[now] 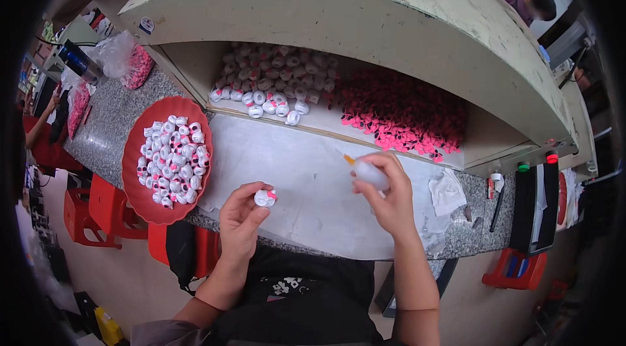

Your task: The recorder applies adhesive to small white ceramic pieces and attaches decorative pink elements to them.

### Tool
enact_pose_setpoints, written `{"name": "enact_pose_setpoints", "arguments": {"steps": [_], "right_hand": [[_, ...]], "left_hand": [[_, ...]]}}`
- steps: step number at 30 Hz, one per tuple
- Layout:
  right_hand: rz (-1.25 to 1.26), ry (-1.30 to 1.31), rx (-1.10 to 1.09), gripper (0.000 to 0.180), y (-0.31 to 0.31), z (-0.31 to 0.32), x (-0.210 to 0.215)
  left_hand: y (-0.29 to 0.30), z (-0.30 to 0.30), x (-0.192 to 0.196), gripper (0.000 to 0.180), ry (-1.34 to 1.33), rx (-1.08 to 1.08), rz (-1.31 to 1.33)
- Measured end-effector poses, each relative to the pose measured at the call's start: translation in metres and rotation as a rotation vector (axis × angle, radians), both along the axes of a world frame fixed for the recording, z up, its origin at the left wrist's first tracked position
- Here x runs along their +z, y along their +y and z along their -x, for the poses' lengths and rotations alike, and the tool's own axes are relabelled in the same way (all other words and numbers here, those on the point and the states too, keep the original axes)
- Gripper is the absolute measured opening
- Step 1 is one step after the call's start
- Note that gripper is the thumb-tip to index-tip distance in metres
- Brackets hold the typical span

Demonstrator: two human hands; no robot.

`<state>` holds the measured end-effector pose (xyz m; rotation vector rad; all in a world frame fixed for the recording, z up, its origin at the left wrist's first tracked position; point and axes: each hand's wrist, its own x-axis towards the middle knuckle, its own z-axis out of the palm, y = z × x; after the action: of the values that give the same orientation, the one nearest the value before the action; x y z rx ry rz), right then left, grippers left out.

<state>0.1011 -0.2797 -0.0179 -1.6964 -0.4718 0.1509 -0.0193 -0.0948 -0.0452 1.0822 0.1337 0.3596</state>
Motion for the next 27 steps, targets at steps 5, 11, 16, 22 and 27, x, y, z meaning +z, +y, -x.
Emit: {"name": "enact_pose_setpoints", "arguments": {"steps": [5,11,16,22,27], "right_hand": [[0.519,-0.441,-0.085,0.030,0.018,-0.054,-0.014],[0.806,-0.561,-0.100,0.024,0.032,-0.053,-0.022],[0.517,-0.624,-0.081,0.018,0.026,-0.042,-0.019],[0.150,-0.025,-0.065,0.017,0.029,0.028,-0.001],[-0.185,0.204,0.004,0.011,0.028,0.064,0.002]], "left_hand": [[0.001,0.003,-0.001,0.035,0.018,0.042,-0.019],[0.010,0.005,-0.007,0.035,0.021,0.053,0.004],[0.007,0.003,-0.006,0.035,0.034,0.019,0.055],[-0.001,0.002,-0.004,0.036,0.031,-0.082,0.188],[-0.010,0.001,0.002,0.037,0.066,-0.098,0.126]]}}
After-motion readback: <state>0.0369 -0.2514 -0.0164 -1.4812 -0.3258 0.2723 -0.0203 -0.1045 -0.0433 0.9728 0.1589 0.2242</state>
